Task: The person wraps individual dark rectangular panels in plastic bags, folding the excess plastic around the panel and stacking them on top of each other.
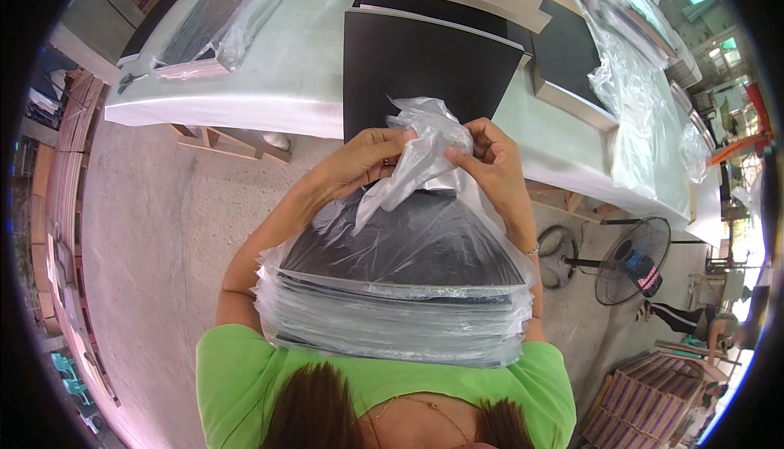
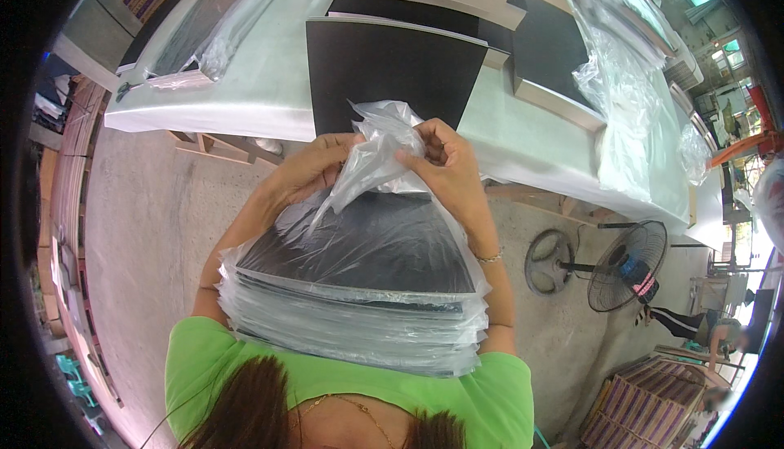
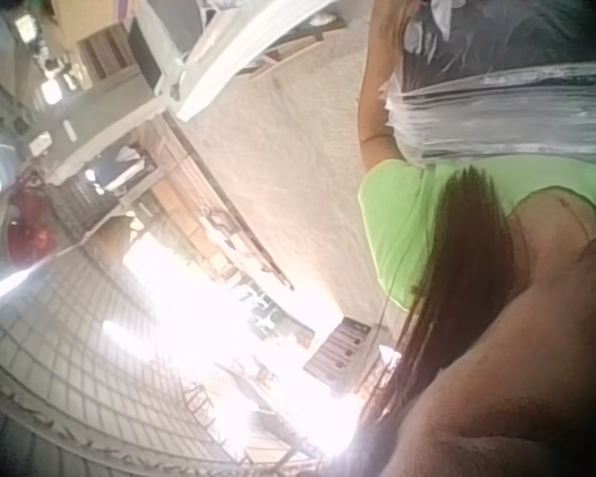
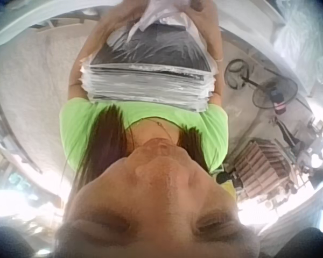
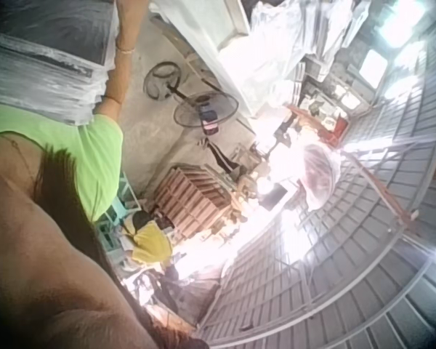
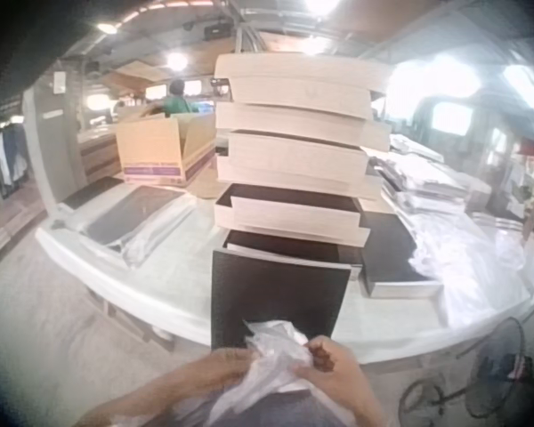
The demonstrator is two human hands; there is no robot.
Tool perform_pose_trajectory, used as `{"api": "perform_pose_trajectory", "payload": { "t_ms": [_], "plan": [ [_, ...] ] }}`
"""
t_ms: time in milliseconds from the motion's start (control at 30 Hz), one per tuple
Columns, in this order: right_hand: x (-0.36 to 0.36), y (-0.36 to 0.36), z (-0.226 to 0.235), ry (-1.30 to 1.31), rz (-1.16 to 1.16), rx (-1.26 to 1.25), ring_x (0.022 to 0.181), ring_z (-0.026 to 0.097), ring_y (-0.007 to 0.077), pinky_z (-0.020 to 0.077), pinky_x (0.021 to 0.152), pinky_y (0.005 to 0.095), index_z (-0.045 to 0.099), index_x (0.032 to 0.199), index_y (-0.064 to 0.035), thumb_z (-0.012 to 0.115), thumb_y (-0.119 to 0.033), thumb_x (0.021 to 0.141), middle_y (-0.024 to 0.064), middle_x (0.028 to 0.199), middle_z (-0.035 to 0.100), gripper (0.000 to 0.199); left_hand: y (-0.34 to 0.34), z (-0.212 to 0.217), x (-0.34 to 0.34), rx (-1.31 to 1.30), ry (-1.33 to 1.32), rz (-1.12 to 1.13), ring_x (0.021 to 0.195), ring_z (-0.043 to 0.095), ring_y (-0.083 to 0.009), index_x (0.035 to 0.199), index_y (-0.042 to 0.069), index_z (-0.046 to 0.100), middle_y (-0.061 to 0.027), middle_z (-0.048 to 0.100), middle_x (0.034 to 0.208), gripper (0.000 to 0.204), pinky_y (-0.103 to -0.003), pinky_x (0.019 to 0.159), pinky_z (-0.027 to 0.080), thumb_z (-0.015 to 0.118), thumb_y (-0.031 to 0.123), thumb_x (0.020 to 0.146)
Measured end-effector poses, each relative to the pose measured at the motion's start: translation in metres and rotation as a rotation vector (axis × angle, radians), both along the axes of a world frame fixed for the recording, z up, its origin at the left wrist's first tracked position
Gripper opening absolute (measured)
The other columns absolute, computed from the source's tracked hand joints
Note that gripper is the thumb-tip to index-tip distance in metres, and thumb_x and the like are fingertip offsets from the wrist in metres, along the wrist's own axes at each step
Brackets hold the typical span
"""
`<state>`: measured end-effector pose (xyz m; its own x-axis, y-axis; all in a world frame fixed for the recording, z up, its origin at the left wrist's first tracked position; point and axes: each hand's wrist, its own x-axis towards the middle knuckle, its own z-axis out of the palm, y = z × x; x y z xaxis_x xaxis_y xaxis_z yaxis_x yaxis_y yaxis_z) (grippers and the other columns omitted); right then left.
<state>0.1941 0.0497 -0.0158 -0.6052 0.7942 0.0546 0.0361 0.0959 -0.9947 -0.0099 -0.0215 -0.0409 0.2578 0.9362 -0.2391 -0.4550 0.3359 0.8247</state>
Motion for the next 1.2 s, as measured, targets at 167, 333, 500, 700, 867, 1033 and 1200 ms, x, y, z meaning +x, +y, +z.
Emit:
{"api": "perform_pose_trajectory", "payload": {
  "t_ms": [167, 333, 500, 700, 867, 1033, 1200],
  "plan": [
    [-0.001, 0.0, -0.004, 0.003, -0.025, 0.041, 0.075, 0.052, 0.0044, 0.042, 0.066, 0.0192, 0.054, 0.089, -0.0007, 0.068, -0.005, 0.077, 0.0001, 0.08, 0.058, 0.018, -0.005, 0.011, 0.004, -0.035, -0.025, -0.021, 0.077, 0.057, -0.0111, 0.098, -0.002, 0.058, -0.0049, 0.058, 0.087, 0.047, -0.023, 0.067, 0.049, 0.055, 0.044, 0.087],
    [-0.003, -0.002, -0.002, -0.032, -0.044, 0.078, 0.074, 0.052, 0.0047, 0.0409, 0.064, 0.0196, 0.054, 0.087, -0.0006, 0.068, -0.005, 0.077, 0.0, 0.078, 0.058, 0.018, -0.01, 0.023, 0.002, 0.072, 0.123, 0.065, 0.071, 0.053, -0.0102, 0.093, 0.002, 0.06, -0.0028, 0.054, 0.079, 0.052, -0.023, 0.059, 0.045, 0.059, 0.053, 0.081],
    [-0.001, -0.004, 0.0, -0.064, -0.046, 0.08, 0.073, 0.052, 0.0054, 0.0411, 0.065, 0.0204, 0.054, 0.087, -0.0003, 0.068, -0.006, 0.077, 0.0009, 0.078, 0.058, 0.018, -0.016, 0.037, 0.007, 0.262, 0.566, 0.08, 0.063, 0.049, -0.008, 0.089, 0.0, 0.06, -0.002, 0.054, 0.071, 0.047, -0.023, 0.055, 0.041, 0.066, 0.046, 0.079],
    [-0.002, -0.006, 0.0, -0.079, -0.033, 0.091, 0.075, 0.052, 0.0061, 0.0417, 0.068, 0.0215, 0.055, 0.088, -0.0003, 0.068, -0.005, 0.076, 0.0004, 0.079, 0.057, 0.018, -0.021, 0.044, 0.015, 0.401, 0.889, 0.175, 0.059, 0.048, -0.0076, 0.084, -0.004, 0.062, -0.0041, 0.056, 0.066, 0.032, -0.024, 0.054, 0.04, 0.067, 0.027, 0.08],
    [-0.002, -0.006, -0.002, -0.069, -0.041, 0.092, 0.075, 0.052, 0.0062, 0.0417, 0.069, 0.0213, 0.055, 0.088, -0.0001, 0.067, -0.005, 0.077, 0.0003, 0.078, 0.056, 0.017, -0.015, 0.034, 0.008, 0.254, 0.752, 0.156, 0.057, 0.048, -0.0065, 0.084, -0.005, 0.066, -0.0039, 0.059, 0.066, 0.023, -0.024, 0.053, 0.039, 0.063, 0.018, 0.083],
    [0.0, -0.002, -0.01, -0.053, 0.014, 0.046, 0.078, 0.052, 0.0067, 0.0424, 0.071, 0.0221, 0.054, 0.093, 0.0004, 0.067, -0.009, 0.079, 0.0012, 0.083, 0.056, 0.021, -0.008, 0.019, 0.001, 0.223, 0.609, 0.145, 0.055, 0.048, -0.0049, 0.08, -0.002, 0.067, -0.0019, 0.058, 0.064, 0.023, -0.021, 0.05, 0.037, 0.069, 0.022, 0.079],
    [-0.004, -0.002, -0.02, 0.116, 0.229, -0.088, 0.087, 0.051, 0.0094, 0.0435, 0.074, 0.024, 0.048, 0.108, -0.0006, 0.07, -0.017, 0.078, 0.0046, 0.099, 0.053, 0.041, -0.005, 0.015, 0.005, 0.201, 0.418, 0.069, 0.055, 0.049, -0.0049, 0.072, 0.003, 0.061, -0.0007, 0.056, 0.064, 0.024, -0.019, 0.05, 0.038, 0.077, 0.021, 0.071]
  ]
}}
